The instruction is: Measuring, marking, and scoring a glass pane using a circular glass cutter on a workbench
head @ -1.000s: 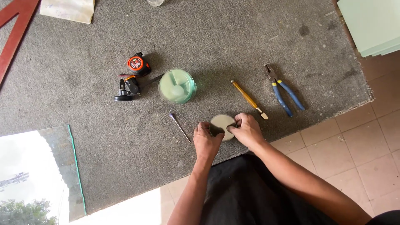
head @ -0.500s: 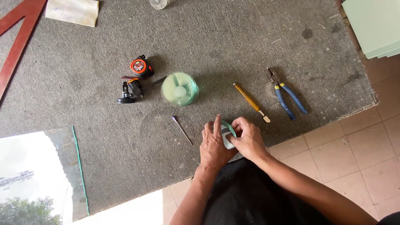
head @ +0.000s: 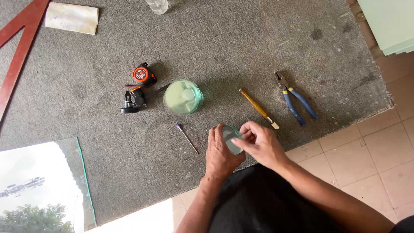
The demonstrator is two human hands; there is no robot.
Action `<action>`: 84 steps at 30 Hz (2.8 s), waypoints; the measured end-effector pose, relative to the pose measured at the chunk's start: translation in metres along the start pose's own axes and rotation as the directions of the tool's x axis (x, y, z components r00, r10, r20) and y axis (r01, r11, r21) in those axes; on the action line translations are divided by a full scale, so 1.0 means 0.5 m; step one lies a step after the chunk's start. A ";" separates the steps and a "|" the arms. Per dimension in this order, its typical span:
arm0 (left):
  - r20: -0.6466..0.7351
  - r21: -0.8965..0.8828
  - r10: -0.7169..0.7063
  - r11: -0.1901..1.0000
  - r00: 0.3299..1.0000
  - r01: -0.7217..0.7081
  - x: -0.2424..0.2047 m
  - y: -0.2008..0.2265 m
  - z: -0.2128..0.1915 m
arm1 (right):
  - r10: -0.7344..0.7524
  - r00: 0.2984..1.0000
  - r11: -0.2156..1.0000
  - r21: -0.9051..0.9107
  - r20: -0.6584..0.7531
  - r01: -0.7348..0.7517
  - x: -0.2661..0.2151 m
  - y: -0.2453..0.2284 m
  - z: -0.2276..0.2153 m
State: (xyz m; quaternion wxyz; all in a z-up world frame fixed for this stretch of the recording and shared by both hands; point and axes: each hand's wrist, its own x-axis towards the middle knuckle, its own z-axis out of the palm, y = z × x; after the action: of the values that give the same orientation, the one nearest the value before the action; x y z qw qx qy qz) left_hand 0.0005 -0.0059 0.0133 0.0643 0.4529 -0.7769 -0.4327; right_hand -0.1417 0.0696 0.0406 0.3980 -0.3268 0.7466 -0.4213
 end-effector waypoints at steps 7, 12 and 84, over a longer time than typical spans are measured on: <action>-0.012 0.093 0.069 0.993 0.998 -0.067 -0.002 0.003 -0.015 | -0.062 0.985 0.975 -0.220 -0.160 0.026 0.049 0.098 -0.115; 0.031 0.238 0.141 0.960 0.990 -0.144 0.004 -0.005 -0.029 | -0.015 0.932 0.612 -0.741 -0.362 -0.278 0.061 0.106 -0.202; 0.526 0.564 0.332 0.552 0.783 -0.613 0.005 -0.116 0.044 | 0.203 0.953 0.964 -0.124 -0.224 -0.235 -0.552 0.294 0.030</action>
State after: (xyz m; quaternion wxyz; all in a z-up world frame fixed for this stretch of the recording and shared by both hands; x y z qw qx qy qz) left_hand 0.0259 -0.0068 -0.0433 -0.1425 0.1231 -0.9723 -0.1385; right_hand -0.0214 0.3545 -0.0070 0.3359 -0.2242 0.8454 -0.3496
